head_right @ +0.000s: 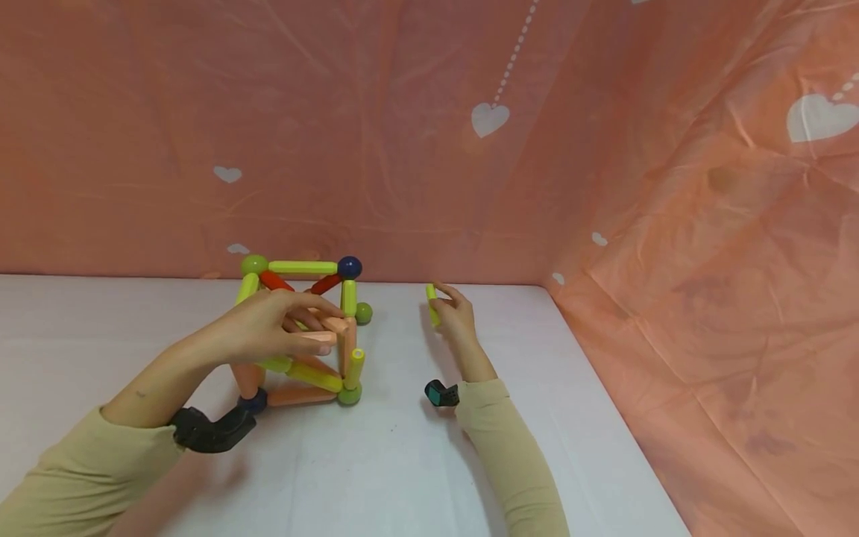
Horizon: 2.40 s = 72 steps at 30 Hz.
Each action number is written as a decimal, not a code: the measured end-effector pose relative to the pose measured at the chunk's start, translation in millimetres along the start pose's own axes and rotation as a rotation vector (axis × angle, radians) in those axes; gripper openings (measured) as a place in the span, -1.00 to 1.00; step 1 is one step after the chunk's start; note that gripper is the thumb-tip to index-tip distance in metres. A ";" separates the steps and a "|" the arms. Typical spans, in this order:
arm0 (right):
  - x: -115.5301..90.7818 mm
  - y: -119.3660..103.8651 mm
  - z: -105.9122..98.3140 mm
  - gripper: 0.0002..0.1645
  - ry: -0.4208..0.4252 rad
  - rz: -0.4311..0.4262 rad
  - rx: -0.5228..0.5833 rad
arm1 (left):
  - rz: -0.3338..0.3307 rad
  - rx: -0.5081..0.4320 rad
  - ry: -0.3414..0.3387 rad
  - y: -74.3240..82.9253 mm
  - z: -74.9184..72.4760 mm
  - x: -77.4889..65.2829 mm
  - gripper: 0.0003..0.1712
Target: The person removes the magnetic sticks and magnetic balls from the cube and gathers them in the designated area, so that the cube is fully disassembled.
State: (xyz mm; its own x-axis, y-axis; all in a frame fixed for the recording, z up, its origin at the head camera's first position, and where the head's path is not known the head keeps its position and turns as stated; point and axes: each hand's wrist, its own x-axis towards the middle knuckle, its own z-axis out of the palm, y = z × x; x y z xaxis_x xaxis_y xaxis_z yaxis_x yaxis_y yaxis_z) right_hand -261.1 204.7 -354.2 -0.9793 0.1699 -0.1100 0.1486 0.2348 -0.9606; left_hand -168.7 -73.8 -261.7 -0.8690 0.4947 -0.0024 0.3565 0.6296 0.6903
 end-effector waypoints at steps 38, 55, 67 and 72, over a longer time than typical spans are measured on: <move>-52.5 1.8 4.7 -0.52 -0.272 -0.172 -0.025 | 0.001 0.009 0.007 3.8 1.6 0.6 -0.50; -87.5 11.9 19.3 -0.50 -0.667 -0.181 -0.030 | 0.017 0.006 0.015 1.3 0.5 -0.5 -0.53; -97.7 17.2 33.7 -0.62 -0.618 -0.356 -0.200 | 0.029 0.018 0.016 4.0 0.2 -1.2 -0.53; -103.1 17.4 36.9 -0.70 -0.527 -0.413 -0.275 | 0.032 0.017 0.014 4.7 0.2 -1.5 -0.53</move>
State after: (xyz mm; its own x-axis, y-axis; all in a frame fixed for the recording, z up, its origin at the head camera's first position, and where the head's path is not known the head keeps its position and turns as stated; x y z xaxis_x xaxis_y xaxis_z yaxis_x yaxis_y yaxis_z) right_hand -162.6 155.9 -369.0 -0.8886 -0.4528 0.0730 -0.2867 0.4242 -0.8590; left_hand -165.7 -71.5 -258.6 -0.8618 0.5064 0.0294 0.3896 0.6237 0.6776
